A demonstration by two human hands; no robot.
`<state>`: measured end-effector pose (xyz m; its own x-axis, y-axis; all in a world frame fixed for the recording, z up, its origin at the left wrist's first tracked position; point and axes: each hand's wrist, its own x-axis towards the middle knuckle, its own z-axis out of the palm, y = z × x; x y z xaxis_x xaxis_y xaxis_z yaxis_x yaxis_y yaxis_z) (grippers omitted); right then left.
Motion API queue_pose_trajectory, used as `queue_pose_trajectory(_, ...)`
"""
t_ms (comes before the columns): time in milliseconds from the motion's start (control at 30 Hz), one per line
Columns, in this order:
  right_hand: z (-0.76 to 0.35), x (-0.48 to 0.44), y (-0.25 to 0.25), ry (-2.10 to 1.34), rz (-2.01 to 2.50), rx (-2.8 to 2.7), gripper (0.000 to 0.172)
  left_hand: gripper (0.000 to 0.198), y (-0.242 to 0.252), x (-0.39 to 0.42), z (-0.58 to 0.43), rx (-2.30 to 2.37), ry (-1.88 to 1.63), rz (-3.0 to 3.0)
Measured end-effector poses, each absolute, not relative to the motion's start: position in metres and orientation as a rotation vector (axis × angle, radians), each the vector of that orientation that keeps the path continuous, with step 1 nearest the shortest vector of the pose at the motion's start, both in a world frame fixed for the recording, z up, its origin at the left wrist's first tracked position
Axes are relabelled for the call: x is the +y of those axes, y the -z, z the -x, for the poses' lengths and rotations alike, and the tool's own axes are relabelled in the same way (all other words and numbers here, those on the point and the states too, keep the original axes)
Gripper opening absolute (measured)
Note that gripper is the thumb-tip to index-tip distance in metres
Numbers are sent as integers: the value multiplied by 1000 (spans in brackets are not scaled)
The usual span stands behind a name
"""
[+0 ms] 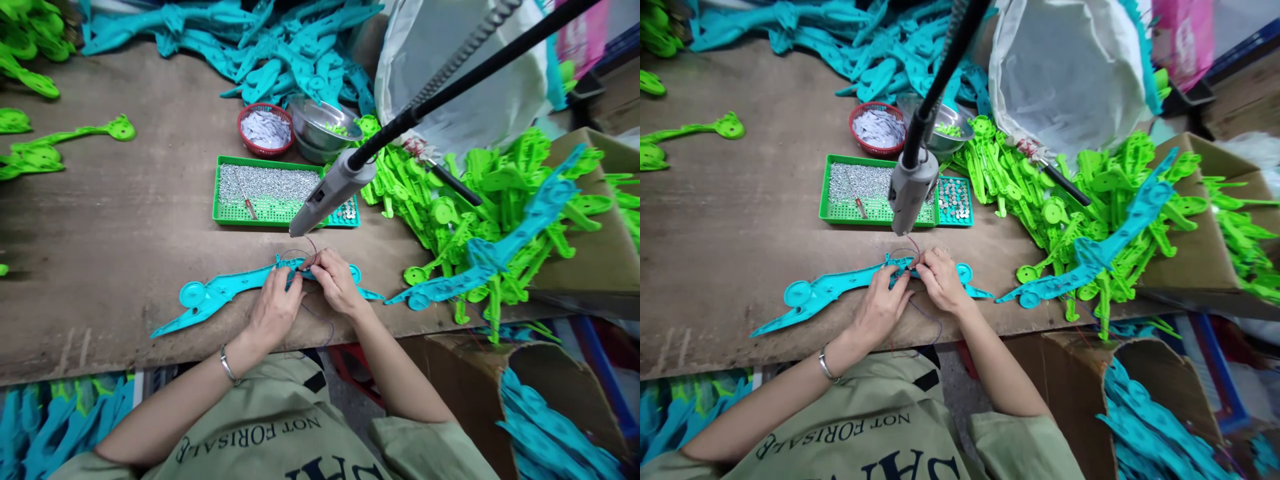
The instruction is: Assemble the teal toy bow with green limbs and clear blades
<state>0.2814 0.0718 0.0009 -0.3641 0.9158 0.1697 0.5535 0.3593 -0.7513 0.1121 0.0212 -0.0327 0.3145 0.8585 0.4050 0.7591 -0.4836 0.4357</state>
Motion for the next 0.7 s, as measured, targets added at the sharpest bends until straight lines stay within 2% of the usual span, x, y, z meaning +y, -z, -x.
queue_pose_trajectory(467,-281,70,1,-784,1240,-2126,21,24,25,23,-111,1517,-796,-2563)
queue_pose_trajectory(700,-281,68,1,-788,1257,-2066,21,29,26,20,-114,1546,-687,-2483)
